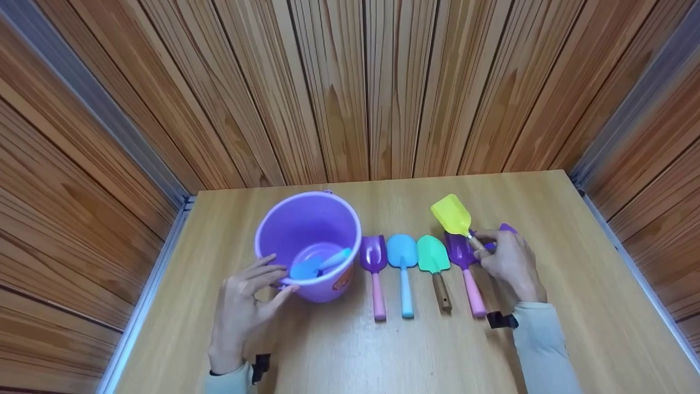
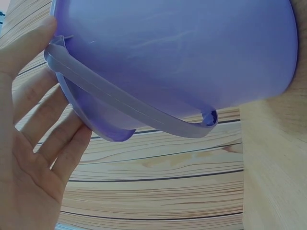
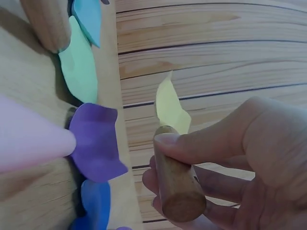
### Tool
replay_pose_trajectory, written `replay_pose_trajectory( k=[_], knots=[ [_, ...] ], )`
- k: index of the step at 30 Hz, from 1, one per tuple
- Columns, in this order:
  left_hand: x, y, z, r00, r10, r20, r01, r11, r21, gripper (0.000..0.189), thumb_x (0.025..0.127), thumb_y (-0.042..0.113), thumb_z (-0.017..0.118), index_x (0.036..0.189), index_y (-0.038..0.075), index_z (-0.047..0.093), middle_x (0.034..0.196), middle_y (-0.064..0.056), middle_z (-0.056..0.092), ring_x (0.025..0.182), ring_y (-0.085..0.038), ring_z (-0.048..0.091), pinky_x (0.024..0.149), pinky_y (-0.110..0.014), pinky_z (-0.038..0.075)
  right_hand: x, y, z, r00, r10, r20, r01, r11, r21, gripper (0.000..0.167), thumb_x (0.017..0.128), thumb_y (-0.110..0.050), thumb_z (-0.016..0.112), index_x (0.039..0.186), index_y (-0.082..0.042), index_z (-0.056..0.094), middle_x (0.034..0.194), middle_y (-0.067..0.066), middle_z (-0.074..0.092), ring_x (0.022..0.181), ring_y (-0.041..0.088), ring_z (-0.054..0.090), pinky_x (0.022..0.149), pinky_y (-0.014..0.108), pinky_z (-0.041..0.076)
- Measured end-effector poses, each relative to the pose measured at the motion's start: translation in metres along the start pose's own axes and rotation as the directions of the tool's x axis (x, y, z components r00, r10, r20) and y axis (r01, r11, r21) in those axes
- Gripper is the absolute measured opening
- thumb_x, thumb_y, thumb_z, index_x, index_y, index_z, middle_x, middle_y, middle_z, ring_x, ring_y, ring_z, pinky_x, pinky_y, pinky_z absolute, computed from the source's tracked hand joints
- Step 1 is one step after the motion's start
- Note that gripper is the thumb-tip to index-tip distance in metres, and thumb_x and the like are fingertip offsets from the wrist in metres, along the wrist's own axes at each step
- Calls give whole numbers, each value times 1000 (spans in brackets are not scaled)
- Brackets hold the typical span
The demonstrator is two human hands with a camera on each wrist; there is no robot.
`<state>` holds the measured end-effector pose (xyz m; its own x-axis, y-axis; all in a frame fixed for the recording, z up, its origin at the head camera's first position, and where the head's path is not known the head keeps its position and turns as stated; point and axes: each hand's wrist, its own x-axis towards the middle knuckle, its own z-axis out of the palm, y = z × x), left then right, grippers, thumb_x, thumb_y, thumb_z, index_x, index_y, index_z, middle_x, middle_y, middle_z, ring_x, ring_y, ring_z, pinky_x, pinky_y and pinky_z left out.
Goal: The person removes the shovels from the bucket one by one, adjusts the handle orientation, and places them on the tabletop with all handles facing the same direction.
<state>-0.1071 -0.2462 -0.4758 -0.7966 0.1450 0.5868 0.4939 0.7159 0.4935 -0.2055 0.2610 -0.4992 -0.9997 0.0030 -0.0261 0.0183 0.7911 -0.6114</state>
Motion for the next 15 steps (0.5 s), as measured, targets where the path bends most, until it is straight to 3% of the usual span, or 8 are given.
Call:
replay_pose_trajectory(
  k=[5,12,15],
  knots=[
    [0,1,2,1000,1,13,-1,1000,-5,29,83,31,95,106,17,86,108,3,83,120,-24,75,102,-47,60,-5,9,0,999,53,-8,-52,998,21,49,95,-8,79,142,-2,67,116,18,63,99,33,61,73,33,56],
    [-1,-1,1,1000,-25,12,25,1000,-12,28,83,32,95,106,18,87,108,5,83,121,-23,75,101,-47,61,-2,16,-8,996,89,7,-89,995,39,49,98,-10,75,145,-1,64,119,23,67,91,31,65,63,31,53],
    [0,-1,-1,999,-35,16,36,999,-10,28,83,32,95,106,18,86,109,6,83,121,-22,75,101,-46,61,-2,23,-12,992,124,13,-124,992,37,50,98,-10,74,146,-1,63,127,28,66,95,34,64,65,32,50]
  ],
)
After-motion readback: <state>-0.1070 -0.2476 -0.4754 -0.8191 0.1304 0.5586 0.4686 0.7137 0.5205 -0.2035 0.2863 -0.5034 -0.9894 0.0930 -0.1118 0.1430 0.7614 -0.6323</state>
